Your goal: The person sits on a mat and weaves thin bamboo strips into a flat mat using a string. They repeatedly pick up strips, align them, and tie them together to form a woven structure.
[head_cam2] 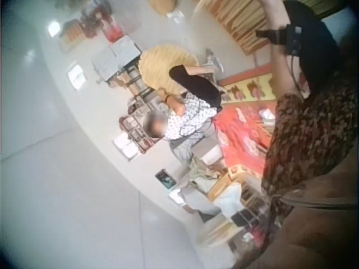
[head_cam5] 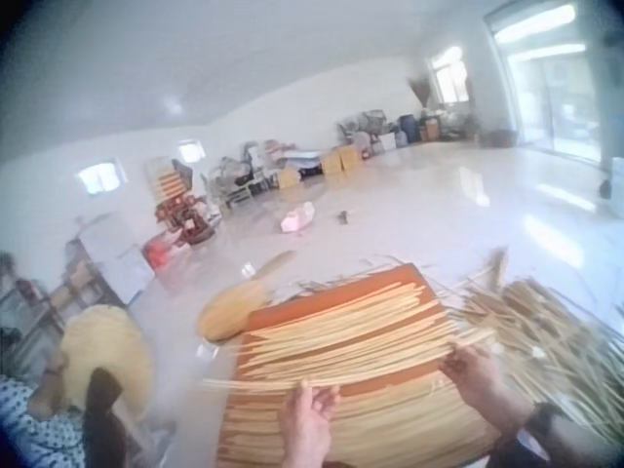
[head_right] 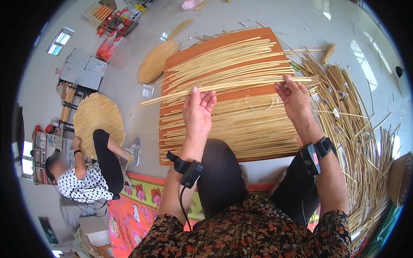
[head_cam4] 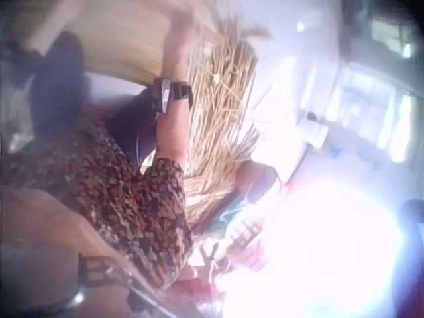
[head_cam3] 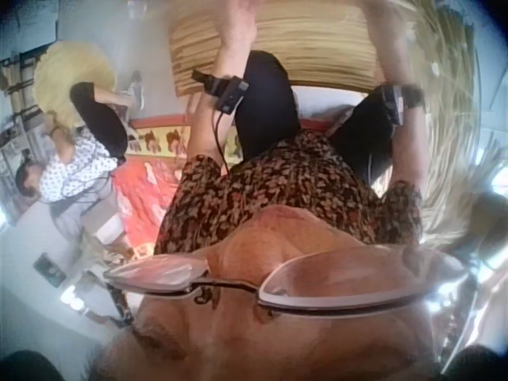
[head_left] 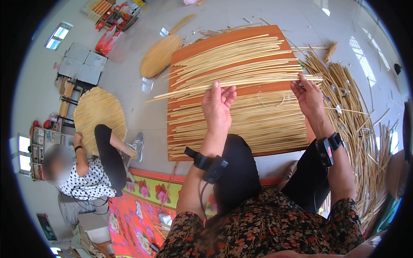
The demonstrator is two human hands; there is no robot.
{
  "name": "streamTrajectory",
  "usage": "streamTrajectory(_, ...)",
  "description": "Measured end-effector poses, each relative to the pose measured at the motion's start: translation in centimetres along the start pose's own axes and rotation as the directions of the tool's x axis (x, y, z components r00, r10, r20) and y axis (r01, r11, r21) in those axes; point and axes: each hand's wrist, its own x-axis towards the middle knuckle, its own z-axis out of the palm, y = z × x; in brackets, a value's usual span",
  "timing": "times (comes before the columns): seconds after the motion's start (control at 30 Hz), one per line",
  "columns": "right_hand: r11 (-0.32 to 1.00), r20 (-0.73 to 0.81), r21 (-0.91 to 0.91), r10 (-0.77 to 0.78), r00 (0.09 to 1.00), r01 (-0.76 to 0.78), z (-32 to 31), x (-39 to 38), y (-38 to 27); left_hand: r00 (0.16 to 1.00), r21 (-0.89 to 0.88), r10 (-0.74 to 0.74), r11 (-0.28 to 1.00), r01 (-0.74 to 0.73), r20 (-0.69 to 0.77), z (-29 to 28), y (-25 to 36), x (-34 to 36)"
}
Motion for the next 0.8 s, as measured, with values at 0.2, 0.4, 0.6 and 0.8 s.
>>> streamTrajectory(0.2,1.000,0.019,-0.005,0.027,0.999,-0.027,-1.5,0.9,-0.2,0.997,0.096,0.025,0.995,-0.018,-0.067,0.8,-0.3,-0.2)
streamTrajectory(0.4,0.998,-0.002,-0.021,0.063,0.998,-0.063,-1.7,1.2,-0.4,0.997,0.121,0.002,0.993,0.009,-0.083,0.9,-0.3,-0.1)
streamTrajectory(0.6,0.994,-0.064,-0.037,0.096,0.993,-0.098,-1.1,0.8,-0.5,0.997,0.129,0.021,0.992,-0.012,-0.069,0.4,-0.9,0.1)
streamTrajectory(0.8,0.993,-0.065,-0.077,0.080,0.995,-0.085,-2.1,1.4,-0.4,0.999,0.149,0.031,0.988,-0.026,-0.034,0.7,-0.9,-0.1)
